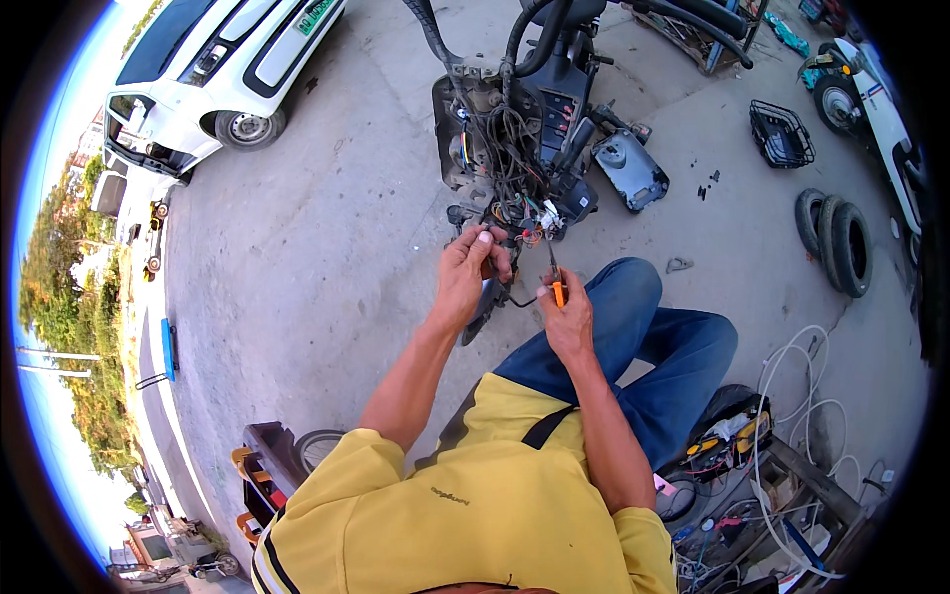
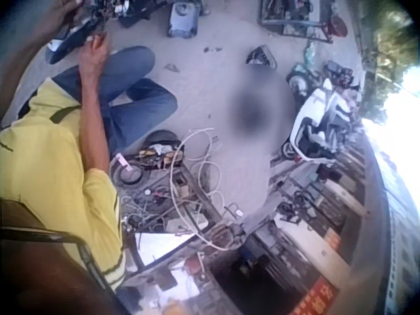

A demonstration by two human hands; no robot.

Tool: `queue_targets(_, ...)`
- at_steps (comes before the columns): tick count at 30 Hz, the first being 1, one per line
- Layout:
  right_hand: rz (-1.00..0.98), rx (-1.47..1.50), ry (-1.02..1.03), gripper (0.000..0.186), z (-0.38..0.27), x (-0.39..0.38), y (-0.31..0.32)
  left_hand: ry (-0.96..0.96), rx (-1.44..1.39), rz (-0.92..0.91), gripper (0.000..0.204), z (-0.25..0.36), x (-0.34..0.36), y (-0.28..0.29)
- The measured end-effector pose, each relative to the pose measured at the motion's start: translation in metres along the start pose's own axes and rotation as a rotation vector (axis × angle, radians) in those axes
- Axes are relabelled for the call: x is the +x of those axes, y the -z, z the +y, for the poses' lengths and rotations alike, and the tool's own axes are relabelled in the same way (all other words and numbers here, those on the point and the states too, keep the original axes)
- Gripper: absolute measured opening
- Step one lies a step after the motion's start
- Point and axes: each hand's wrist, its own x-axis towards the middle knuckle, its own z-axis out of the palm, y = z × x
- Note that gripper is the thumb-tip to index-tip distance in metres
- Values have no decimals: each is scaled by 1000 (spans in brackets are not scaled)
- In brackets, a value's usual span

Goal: The person sits on the ground and uses pliers to strip and cut wires on a disassembled scooter. They handle the wiring harness and connect or adjust wires near the scooter's frame.

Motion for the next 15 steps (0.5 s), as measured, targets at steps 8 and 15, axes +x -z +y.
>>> queue_targets(8, 12, -393, 364, 58, -65, -3, 36, 139, 49, -112, 25, 18, -11, -11)
queue_targets(15, 41, -549, 453, 61, -83, -2, 43, 125, 97, -153, 24, 12, -15, -17)
